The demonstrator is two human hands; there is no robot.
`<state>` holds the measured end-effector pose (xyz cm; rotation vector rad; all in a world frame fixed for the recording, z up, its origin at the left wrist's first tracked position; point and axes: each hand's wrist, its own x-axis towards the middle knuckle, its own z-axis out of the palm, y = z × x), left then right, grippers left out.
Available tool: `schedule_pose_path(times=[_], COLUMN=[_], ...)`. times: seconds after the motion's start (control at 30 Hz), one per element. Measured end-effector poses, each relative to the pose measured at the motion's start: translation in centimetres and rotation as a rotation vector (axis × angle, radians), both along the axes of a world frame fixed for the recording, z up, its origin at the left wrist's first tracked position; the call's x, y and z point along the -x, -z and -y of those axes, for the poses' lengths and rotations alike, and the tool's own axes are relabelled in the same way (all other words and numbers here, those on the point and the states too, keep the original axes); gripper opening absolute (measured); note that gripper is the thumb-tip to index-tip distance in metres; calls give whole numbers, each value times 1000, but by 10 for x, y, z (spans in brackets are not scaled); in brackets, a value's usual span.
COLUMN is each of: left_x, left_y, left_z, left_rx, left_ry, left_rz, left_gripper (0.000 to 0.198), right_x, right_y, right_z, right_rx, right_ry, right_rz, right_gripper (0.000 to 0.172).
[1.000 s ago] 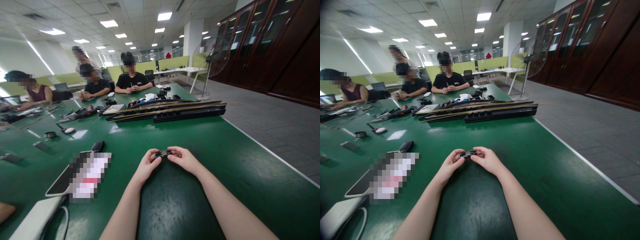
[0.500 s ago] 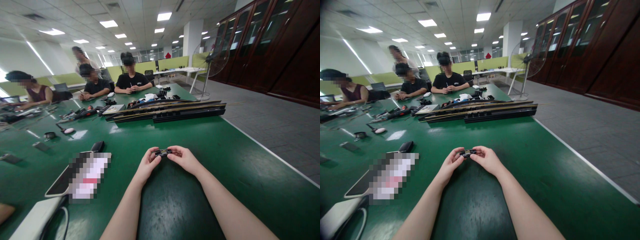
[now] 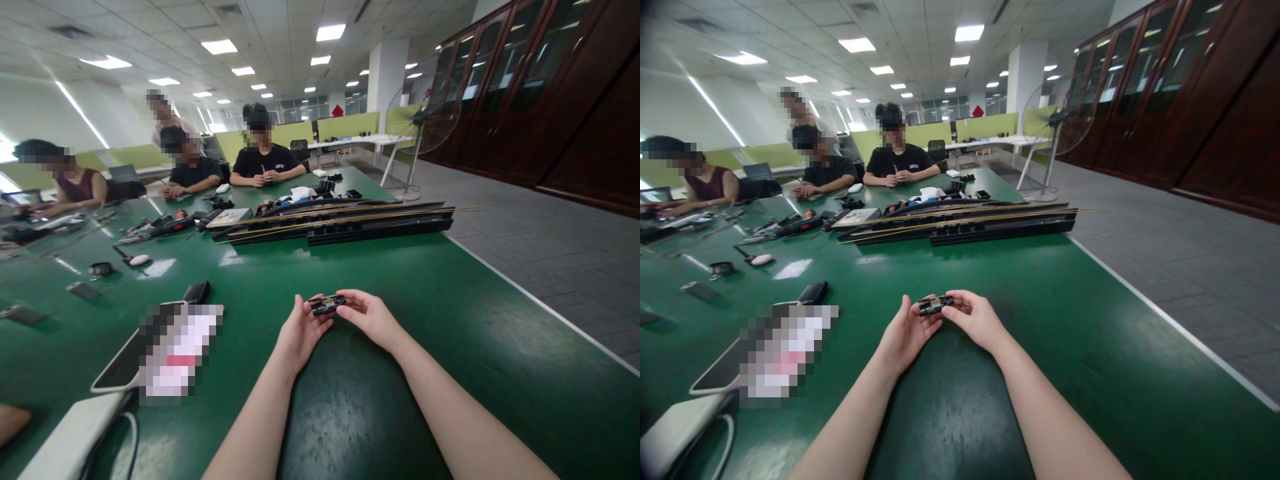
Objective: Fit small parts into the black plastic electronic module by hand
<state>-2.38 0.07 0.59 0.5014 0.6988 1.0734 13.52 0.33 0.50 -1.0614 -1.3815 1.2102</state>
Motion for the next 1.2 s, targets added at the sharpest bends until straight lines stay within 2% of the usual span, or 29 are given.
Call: schedule_pose_path(times=[0.17, 0.33, 0.47, 0.6, 0.73, 1.07, 1.2], left_x=[-3, -3, 1, 3, 1, -5, -8], left_y=[-2, -3, -3, -1, -1, -3, -4], left_z=[5, 8, 8, 8, 9, 11, 12], left_rx=[96, 91, 67, 43, 51, 64, 55], left_ry=[138, 150, 152, 166, 186, 136, 132], left_rz=[169, 313, 369, 389, 404, 403, 407], left_gripper=[52, 59, 53, 49, 49, 49, 48], right_x=[1, 0, 0, 0, 1, 5, 6], right_y=[0, -1, 2, 4, 0, -6, -6], right_z=[2, 2, 2, 2, 5, 10, 12], right_rx=[-41, -128, -148, -136, -189, -276, -308], right_ry=[8, -3, -9, 3, 10, 26, 50], right_rz=[156, 243, 288, 315, 332, 340, 367], right_gripper=[36, 30, 31, 33, 29, 25, 31])
